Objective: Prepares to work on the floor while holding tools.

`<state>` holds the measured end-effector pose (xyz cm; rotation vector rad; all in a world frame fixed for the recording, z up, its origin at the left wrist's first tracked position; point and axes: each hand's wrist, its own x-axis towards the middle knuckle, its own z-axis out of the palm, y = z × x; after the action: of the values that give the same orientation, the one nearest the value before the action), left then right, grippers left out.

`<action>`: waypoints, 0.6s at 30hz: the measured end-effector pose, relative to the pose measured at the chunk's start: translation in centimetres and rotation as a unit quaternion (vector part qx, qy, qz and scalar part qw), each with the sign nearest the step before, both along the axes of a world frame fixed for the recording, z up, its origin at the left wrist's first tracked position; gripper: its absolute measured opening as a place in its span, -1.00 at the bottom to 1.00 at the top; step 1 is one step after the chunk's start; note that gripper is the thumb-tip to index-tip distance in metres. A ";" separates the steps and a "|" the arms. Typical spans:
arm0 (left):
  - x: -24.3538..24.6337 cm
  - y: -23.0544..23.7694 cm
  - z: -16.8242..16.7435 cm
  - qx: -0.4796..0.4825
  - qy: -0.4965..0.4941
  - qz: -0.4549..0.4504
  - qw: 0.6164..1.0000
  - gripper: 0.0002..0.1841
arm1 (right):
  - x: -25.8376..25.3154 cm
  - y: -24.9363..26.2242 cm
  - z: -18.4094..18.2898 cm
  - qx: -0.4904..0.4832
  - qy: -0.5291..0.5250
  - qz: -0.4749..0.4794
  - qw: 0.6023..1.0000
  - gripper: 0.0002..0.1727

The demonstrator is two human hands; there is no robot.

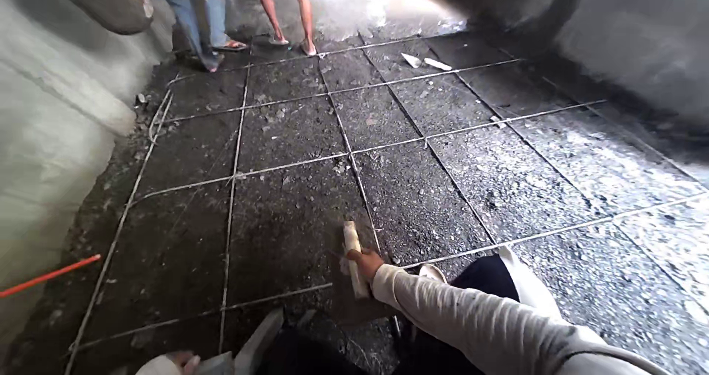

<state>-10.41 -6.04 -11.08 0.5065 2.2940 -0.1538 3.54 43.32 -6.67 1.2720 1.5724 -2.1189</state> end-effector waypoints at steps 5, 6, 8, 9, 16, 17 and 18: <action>0.4 1.5 1.2 -0.042 -0.008 0.024 0.999 -0.51 | 0.4 0.4 -0.1 0.016 -0.056 -0.015 0.998 -0.53; 0.4 1.4 1.0 -0.041 -0.010 0.026 0.999 -0.50 | 0.5 0.6 -0.3 0.022 -0.062 -0.017 0.998 -0.51; 0.4 1.1 0.4 -0.027 0.000 0.029 0.999 -0.48 | 0.5 1.2 -0.8 0.030 -0.067 -0.025 0.997 -0.49; 0.5 1.0 0.2 -0.014 0.010 0.033 0.999 -0.49 | 0.5 1.5 -1.0 0.034 -0.066 -0.030 0.997 -0.49; 0.5 1.1 0.4 -0.005 0.008 0.015 1.000 -0.50 | 0.8 2.7 -0.7 0.041 -0.070 -0.030 0.996 -0.49; 0.5 1.2 0.5 -0.010 0.004 0.017 1.000 -0.49 | 0.8 2.7 -0.7 0.040 -0.070 -0.032 0.996 -0.50; 0.4 1.2 0.4 -0.012 0.002 0.017 1.000 -0.49 | 0.8 2.7 -0.6 0.038 -0.070 -0.033 0.996 -0.50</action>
<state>-10.02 -4.83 -10.65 0.4540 2.3001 -0.1662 4.36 45.99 -7.32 1.4806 1.5859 -1.9764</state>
